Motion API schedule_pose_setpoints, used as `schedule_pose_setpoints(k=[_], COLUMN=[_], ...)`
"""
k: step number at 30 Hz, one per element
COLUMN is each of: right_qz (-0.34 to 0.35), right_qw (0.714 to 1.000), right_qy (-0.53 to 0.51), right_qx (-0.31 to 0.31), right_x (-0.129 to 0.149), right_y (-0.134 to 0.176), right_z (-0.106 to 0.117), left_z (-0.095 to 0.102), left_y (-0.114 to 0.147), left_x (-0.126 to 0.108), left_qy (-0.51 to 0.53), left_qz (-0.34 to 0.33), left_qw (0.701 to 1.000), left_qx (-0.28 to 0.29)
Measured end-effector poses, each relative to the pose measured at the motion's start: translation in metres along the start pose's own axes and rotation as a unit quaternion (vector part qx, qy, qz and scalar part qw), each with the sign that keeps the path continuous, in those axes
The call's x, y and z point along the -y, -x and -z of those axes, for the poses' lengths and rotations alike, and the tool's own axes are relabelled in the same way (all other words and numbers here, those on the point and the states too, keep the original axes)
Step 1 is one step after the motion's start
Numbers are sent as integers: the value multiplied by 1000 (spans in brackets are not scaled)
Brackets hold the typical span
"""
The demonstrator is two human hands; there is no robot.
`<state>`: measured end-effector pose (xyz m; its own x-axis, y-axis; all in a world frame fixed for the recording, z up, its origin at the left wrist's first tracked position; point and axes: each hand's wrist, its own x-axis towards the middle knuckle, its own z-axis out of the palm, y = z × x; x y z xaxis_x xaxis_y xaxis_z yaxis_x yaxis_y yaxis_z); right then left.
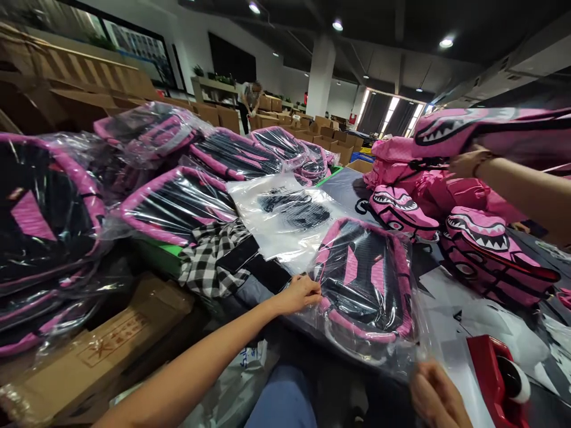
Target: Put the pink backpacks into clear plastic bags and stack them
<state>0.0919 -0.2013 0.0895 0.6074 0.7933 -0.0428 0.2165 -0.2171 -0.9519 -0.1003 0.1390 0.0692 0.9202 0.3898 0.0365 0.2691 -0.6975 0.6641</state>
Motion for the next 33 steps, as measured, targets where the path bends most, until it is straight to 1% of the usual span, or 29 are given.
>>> schedule_pose_setpoints(k=[1, 2, 4, 6, 9, 11, 13, 16, 18, 20, 21, 22, 23, 25, 27, 29, 30, 32, 33], right_qz=[46, 93, 158, 201, 227, 225, 216, 182, 163, 162, 174, 194, 214, 227, 195, 148, 137, 131, 133], right_qw=[995, 981, 935, 886, 835, 813, 801, 817, 833, 845, 847, 849, 847, 836, 822, 813, 813, 816, 819], right_qy=[45, 98, 198, 275, 351, 398, 434, 441, 451, 467, 470, 468, 464, 474, 505, 533, 537, 534, 530], right_qx=[76, 142, 250, 315, 357, 361, 351, 323, 277, 206, 174, 152, 144, 158, 175, 180, 180, 179, 177], right_x=[21, 42, 76, 96, 103, 98, 91, 84, 83, 84, 84, 84, 84, 79, 71, 65, 63, 65, 68], right_y=[-16, -35, -77, -114, -149, -162, -173, -188, -192, -186, -179, -170, -161, -145, -139, -143, -147, -155, -156], right_z=[-20, -40, -75, -102, -126, -134, -140, -140, -135, -128, -125, -124, -124, -132, -147, -166, -174, -185, -185], left_z=[1, 2, 4, 5, 5, 4, 3, 3, 3, 4, 4, 5, 5, 4, 3, 1, 1, 3, 5], left_y=[0, 0, 0, 1, 1, 0, -1, -2, -3, -4, -4, -5, -5, -7, -7, -7, -6, -4, -2], left_x=[0, 0, 0, 0, 2, 4, 6, 5, 3, 0, 0, -1, 0, 0, 0, -3, -6, -12, -14], left_qy=[2, 4, 7, 10, 13, 15, 17, 18, 16, 13, 12, 11, 10, 5, -1, -7, -9, -9, -5], left_qz=[-1, -1, 1, 4, 4, 4, 4, 7, 10, 11, 11, 12, 14, 21, 29, 36, 39, 43, 46], left_qw=[1000, 1000, 1000, 1000, 1000, 1000, 1000, 1000, 1000, 1000, 1000, 1000, 1000, 1000, 1000, 999, 999, 999, 999], left_qx=[3, 5, 5, -2, -12, -15, -15, -10, -6, -4, -3, -3, -3, -3, -1, -1, -3, -15, -25])
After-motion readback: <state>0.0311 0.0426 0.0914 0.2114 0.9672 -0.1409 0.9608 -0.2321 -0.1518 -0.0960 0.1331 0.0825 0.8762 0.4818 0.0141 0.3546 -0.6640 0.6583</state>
